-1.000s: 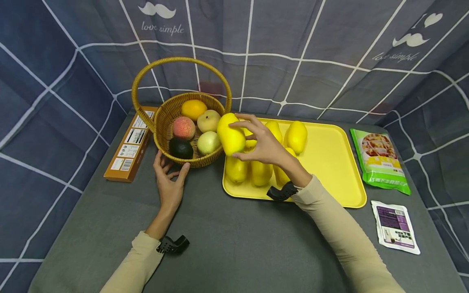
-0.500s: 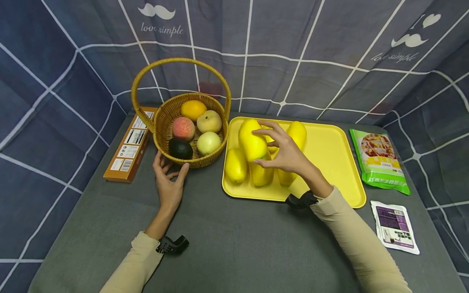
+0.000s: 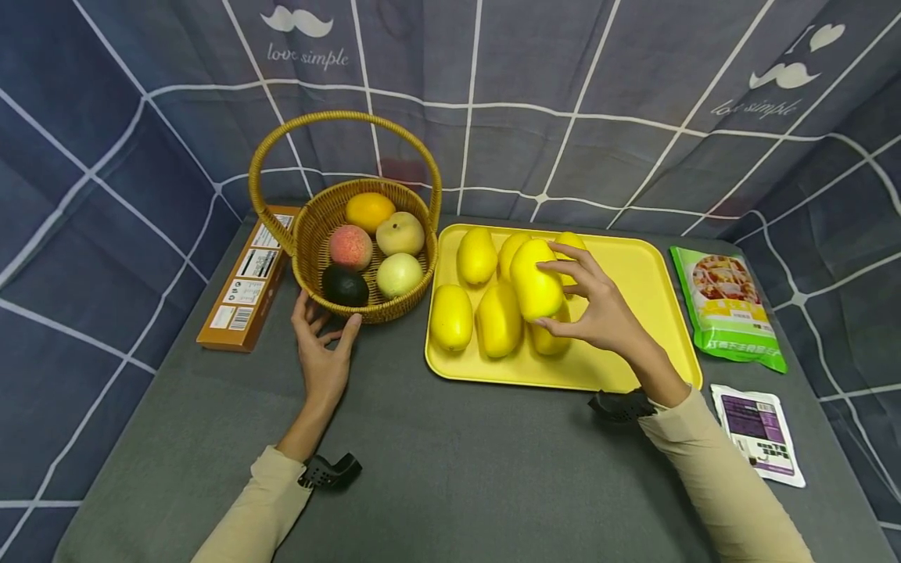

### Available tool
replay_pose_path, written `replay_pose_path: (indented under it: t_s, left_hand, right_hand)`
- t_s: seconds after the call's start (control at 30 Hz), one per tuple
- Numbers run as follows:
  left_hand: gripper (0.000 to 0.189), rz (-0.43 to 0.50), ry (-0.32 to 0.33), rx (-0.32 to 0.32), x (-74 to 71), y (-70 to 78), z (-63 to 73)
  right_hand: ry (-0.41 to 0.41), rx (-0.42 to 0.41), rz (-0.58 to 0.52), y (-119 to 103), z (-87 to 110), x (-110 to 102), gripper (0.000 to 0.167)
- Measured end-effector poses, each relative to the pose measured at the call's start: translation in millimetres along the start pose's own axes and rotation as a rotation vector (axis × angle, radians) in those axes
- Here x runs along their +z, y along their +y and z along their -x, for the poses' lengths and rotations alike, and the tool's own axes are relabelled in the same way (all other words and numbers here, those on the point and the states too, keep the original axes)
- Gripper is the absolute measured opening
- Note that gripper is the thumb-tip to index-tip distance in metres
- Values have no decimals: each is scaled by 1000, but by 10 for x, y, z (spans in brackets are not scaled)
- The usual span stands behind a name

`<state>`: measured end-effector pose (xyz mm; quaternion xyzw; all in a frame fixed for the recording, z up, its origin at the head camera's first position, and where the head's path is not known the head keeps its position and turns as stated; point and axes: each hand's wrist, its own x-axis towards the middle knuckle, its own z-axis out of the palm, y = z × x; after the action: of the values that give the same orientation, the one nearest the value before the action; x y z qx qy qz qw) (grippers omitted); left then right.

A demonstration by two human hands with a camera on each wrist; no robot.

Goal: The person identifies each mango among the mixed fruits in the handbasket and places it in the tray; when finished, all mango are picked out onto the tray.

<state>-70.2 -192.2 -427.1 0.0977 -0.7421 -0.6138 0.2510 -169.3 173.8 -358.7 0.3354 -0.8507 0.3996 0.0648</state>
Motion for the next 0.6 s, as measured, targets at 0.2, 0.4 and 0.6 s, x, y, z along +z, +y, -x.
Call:
replay_pose_path:
  t_s: [0.2, 0.4, 0.6]
  left_hand:
    - [81, 6, 1, 0, -2, -14, -1]
    - [81, 3, 3, 2, -4, -25, 0]
    - [80, 0, 2, 4, 2, -23, 2]
  right_hand:
    - [38, 79, 50, 204, 209, -241, 79]
    - [60, 138, 55, 403, 510, -372, 79]
    - [60, 188, 51, 528, 851, -384, 79]
